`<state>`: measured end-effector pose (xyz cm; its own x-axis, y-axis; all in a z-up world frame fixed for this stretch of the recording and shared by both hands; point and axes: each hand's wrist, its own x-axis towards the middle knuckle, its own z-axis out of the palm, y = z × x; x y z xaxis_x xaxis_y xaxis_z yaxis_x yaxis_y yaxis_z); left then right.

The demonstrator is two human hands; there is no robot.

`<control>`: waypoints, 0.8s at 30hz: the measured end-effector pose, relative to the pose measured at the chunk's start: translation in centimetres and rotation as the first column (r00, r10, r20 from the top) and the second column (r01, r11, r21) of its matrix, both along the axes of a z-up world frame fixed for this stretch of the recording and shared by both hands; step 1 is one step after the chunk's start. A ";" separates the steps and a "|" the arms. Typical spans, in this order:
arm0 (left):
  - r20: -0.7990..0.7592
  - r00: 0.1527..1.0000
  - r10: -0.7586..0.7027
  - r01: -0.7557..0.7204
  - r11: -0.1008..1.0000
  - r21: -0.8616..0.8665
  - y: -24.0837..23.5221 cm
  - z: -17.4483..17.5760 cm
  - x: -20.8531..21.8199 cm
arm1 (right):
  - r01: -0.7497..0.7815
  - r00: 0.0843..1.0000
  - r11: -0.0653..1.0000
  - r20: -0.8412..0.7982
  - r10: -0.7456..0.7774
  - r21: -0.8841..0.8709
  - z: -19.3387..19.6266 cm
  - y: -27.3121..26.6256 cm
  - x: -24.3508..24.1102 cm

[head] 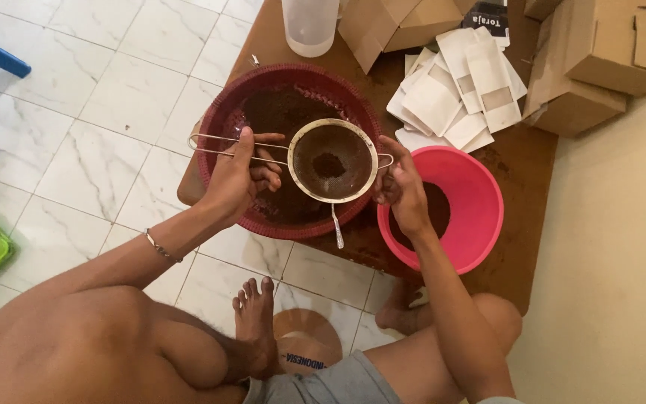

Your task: The person sits on the floor and uses a metal sieve to sift a dark brown powder from a large red bowl into a smaller pink bowl. They use a spoon to push the powder through the sieve and occasionally shake the sieve to separate the fine powder from the residue.

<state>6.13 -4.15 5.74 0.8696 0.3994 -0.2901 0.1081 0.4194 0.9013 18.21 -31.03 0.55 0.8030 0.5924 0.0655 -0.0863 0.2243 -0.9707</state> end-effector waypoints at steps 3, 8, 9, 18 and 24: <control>-0.012 1.000 -0.016 0.016 1.000 0.009 -0.3 -0.1 0.2 | 0.053 0.999 0.998 0.012 -0.053 -0.044 0.1 0.4 0.0; -0.025 0.999 -0.041 0.041 0.999 0.005 -1.0 -0.5 0.5 | 0.177 0.980 0.978 0.109 -0.166 -0.110 1.2 1.0 -0.7; -0.014 0.999 -0.044 0.044 0.999 0.002 -1.0 -0.1 0.7 | 0.218 0.967 0.967 0.159 -0.197 -0.134 1.4 1.2 -0.6; -0.201 0.979 -0.029 0.076 0.970 0.230 0.2 -0.7 1.4 | 0.402 0.889 0.873 0.345 -0.301 -0.277 -2.2 -2.7 3.0; -0.200 0.927 -0.319 0.360 0.906 0.225 -1.1 3.7 1.4 | 0.350 0.921 0.904 0.266 -0.284 -0.246 3.9 -2.7 0.7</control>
<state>7.53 -5.23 9.40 0.9179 0.1657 -0.3607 0.3495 0.0930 0.9323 18.91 -33.68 4.48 0.9357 0.3283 0.1291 0.1646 -0.0827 -0.9829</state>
